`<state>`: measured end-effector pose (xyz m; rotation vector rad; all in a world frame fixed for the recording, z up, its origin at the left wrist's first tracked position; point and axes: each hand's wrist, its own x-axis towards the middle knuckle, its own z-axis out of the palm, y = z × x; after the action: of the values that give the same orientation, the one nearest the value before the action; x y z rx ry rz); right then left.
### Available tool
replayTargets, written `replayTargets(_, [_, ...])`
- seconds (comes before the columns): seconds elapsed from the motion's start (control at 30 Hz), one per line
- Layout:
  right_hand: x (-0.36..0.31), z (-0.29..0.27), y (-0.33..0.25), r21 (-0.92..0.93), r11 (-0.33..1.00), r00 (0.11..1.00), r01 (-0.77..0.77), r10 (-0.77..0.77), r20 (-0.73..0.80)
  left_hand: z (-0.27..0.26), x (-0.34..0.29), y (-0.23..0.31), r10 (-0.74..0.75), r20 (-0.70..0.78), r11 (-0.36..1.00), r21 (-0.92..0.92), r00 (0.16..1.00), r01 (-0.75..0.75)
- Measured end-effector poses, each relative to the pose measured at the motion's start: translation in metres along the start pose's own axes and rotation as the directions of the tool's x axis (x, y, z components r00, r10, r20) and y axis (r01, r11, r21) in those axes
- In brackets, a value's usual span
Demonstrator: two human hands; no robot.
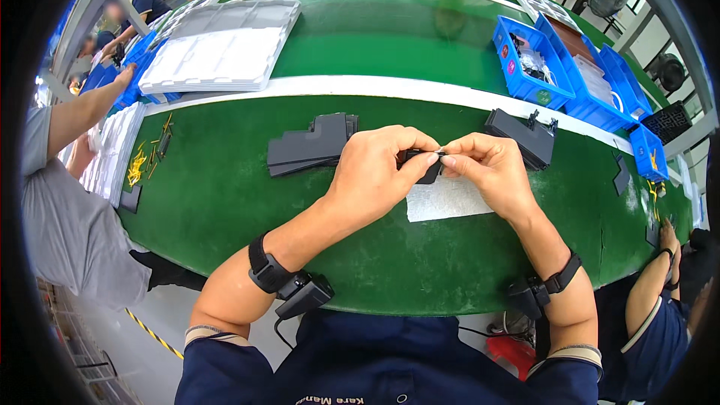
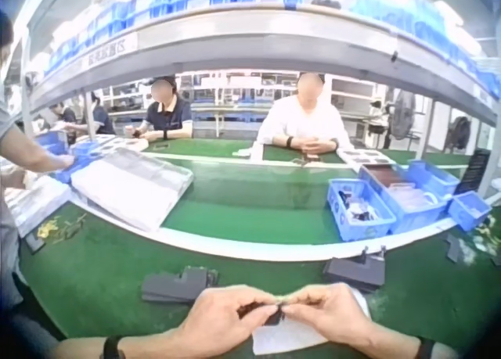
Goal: Assembling black plastic components and inserting small parts at a manufacturing workbench.
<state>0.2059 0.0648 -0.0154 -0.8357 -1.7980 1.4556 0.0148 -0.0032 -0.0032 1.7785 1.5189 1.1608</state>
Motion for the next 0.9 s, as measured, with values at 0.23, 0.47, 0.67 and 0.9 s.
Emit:
replayTargets(0.23, [-0.004, 0.018, 0.002, -0.694, 0.576, 0.823, 0.431, -0.567, 0.041, 0.003, 0.000, -0.002, -0.046, -0.064, 0.999, -0.006, 0.997, 0.046])
replayTargets(0.47, [-0.005, 0.020, 0.001, -0.716, 0.545, 0.831, 0.436, -0.548, 0.089, 0.005, 0.003, 0.000, -0.073, -0.071, 0.997, 0.018, 0.995, 0.074])
replayTargets(0.67, [-0.007, 0.018, 0.002, -0.715, 0.475, 0.778, 0.512, -0.610, 0.152, 0.008, 0.003, 0.003, -0.040, -0.089, 0.999, 0.007, 0.995, 0.041])
replayTargets(0.9, [-0.004, 0.019, -0.002, -0.572, 0.749, 0.910, 0.334, -0.414, -0.010, 0.003, 0.005, -0.007, -0.040, -0.022, 0.997, -0.070, 0.999, 0.038])
